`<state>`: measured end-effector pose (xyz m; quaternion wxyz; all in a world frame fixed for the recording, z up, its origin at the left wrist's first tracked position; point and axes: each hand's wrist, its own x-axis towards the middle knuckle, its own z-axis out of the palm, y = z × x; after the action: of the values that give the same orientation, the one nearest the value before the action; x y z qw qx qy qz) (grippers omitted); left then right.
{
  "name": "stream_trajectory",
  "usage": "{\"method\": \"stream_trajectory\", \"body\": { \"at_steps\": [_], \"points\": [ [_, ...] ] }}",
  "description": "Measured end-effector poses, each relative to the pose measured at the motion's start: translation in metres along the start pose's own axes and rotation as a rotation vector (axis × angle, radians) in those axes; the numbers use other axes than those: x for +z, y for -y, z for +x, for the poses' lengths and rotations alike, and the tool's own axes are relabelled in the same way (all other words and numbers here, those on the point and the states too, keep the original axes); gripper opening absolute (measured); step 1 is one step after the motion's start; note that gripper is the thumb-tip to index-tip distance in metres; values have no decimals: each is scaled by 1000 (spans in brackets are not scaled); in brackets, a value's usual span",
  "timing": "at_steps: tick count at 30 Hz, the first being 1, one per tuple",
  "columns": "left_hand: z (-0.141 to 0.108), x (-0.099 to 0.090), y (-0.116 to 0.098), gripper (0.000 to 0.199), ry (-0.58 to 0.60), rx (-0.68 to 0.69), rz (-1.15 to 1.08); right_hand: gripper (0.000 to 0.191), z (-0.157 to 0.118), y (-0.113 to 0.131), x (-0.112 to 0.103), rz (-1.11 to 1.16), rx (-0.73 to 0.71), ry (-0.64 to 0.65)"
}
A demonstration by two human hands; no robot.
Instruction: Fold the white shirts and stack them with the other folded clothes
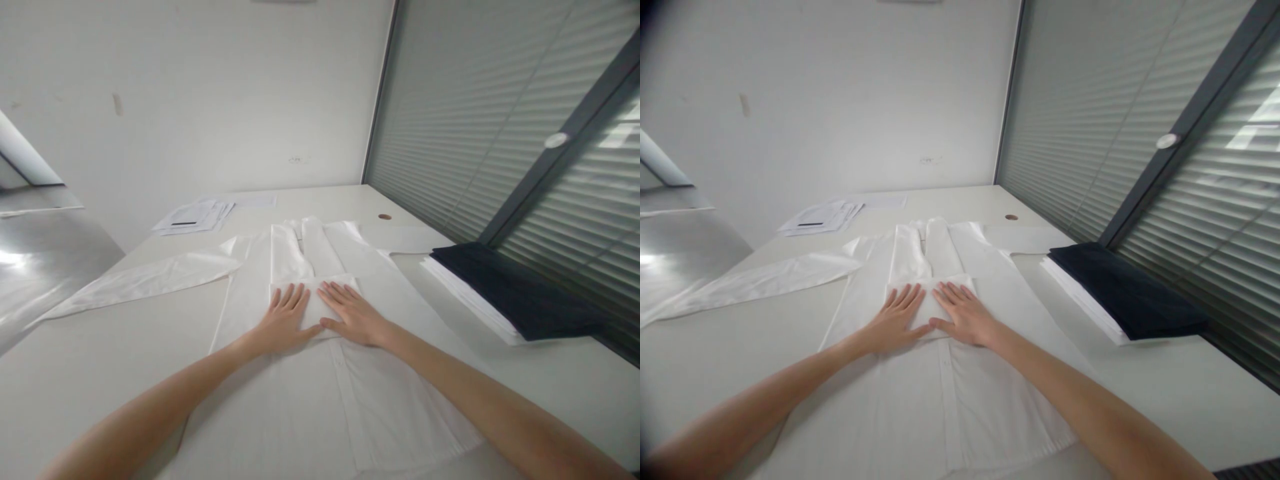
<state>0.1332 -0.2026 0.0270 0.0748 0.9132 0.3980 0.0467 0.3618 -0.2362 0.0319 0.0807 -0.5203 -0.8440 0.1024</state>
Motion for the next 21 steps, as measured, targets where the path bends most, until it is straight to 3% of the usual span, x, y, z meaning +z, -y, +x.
{"method": "stream_trajectory", "body": {
  "at_steps": [6, 13, 16, 21],
  "points": [
    [-1, 5, 10, 98, -5, -55, 0, 83, -6, -19, -2, -16, 58, 5],
    [3, -6, 8, 89, -17, -48, 9, 82, -8, -19, 0, -12, 42, -17],
    [25, -12, 9, 79, -100, -72, 13, 81, -8, -20, 3, -21, 40, -30],
    [95, -10, 23, 71, -188, 33, -17, 78, -8, -21, 6, -12, 33, -48]
  ]
}}
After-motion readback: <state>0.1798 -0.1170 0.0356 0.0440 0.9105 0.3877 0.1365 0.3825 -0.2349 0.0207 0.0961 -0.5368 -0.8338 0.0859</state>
